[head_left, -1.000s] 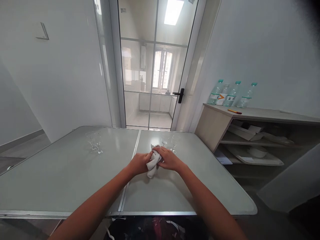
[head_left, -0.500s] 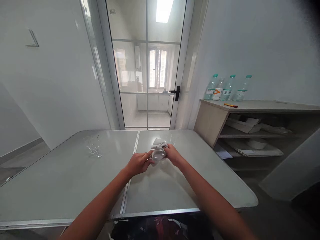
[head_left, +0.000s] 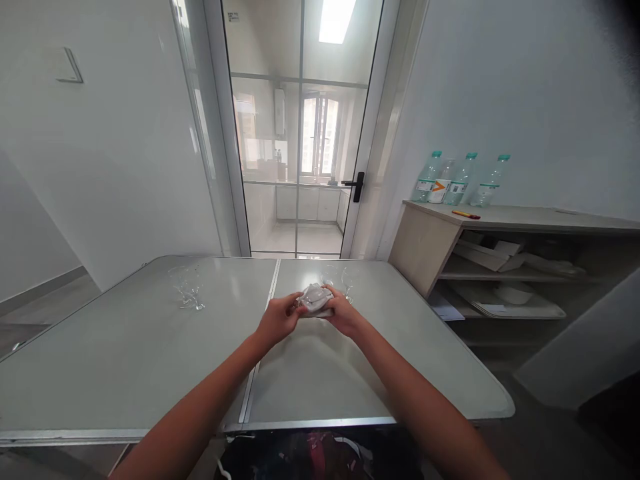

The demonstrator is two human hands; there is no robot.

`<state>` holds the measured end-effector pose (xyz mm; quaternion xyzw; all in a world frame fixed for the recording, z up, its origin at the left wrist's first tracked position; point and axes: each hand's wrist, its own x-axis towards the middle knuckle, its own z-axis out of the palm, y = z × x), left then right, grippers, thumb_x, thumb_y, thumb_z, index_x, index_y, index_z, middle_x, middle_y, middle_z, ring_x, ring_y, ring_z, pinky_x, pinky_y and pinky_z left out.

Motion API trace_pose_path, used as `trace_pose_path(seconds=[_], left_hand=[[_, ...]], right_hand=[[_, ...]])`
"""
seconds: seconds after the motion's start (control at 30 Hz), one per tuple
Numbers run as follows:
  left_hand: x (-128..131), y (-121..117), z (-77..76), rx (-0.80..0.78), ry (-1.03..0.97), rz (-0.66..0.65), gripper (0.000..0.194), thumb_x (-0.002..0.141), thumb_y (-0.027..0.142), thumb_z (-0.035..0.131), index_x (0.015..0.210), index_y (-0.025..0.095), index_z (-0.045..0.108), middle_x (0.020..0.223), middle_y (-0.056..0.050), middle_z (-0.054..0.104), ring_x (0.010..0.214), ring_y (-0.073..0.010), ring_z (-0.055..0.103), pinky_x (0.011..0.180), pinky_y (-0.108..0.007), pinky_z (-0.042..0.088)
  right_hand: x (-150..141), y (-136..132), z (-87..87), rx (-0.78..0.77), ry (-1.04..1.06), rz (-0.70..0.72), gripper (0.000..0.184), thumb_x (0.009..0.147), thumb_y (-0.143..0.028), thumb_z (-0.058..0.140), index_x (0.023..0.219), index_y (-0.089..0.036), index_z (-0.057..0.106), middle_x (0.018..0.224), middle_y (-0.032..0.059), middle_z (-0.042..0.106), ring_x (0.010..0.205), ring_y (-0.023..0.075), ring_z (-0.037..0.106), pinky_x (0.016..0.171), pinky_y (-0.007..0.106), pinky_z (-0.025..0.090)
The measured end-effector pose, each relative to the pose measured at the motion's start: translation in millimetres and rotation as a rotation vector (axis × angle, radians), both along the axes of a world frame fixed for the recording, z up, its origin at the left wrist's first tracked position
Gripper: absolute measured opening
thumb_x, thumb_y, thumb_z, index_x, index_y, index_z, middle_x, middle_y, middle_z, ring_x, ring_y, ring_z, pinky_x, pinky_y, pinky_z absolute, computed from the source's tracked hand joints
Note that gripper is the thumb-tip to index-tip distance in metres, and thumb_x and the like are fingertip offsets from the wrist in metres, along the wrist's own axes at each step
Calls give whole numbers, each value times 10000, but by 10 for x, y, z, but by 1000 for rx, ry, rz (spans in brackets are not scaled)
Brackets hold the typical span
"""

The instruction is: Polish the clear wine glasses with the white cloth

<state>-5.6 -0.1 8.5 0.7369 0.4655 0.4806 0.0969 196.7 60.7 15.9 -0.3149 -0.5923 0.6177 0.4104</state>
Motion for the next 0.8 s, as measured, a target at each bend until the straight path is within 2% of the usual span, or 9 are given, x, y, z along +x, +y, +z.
trace_pose_path(seconds=[0.1,0.17,0.23,0.33,0.47,0.57,0.63,0.67,0.8], left_hand=[[8,34,56,-114,-246,23,398,892,450,652,1118,136,740,703,-45,711,600,-160,650,578,-250,493],[2,52,82,-195,-365,44,452,868,504,668,1099,122,740,708,-56,719,531,-146,611,509,-245,464],[9,59,86,-289,-468,48,499,854,560,660,1060,113,738,712,-62,718,451,-116,535,431,-236,410],[32,58,68,-394,-575,44,533,845,604,643,999,100,733,728,-71,716,434,-99,497,393,-228,374],[46,44,61,-437,-509,70,458,878,536,612,977,104,730,711,-66,715,420,-99,486,407,-234,372],[69,5,77,-329,-259,62,274,909,366,573,918,143,733,675,-49,714,491,-131,574,518,-252,436],[95,-36,77,-203,-6,67,181,895,252,566,878,165,723,669,-49,715,579,-165,640,590,-263,447],[108,-57,68,-148,117,77,161,889,223,566,868,171,717,678,-54,719,609,-180,658,598,-266,439],[130,-114,-21,4,401,89,230,921,280,590,1100,181,694,785,-68,754,646,-203,684,554,-259,405]], right_hand=[[20,-42,101,-64,208,230,282,723,-268,574,994,-204,614,1041,78,677,950,255,634,791,389,529],[-31,-77,89,7,253,174,278,804,-285,552,1063,-210,621,1089,79,678,993,253,633,840,393,532],[-116,-114,14,201,188,-12,348,853,-271,549,1196,-228,593,1141,69,668,1012,239,629,870,378,530],[-197,-142,-126,618,-47,-215,487,888,-187,521,1372,-240,514,1285,87,629,1113,247,613,960,405,510],[-118,-88,-156,1125,-343,-151,570,902,-84,450,1453,-230,461,1402,120,581,1337,278,510,1117,498,422],[-11,-40,-51,1393,-504,-21,583,916,-108,468,1485,-232,433,1447,125,544,1472,309,355,1209,604,269],[36,-40,35,1432,-553,19,597,920,-155,498,1505,-214,399,1411,139,566,1436,321,397,1212,629,242],[51,-48,74,1394,-552,23,594,918,-177,510,1501,-201,398,1374,145,587,1379,321,455,1193,617,280],[88,-71,179,942,-407,6,360,936,-225,474,1283,-202,570,1120,93,671,1010,254,617,940,443,494]])
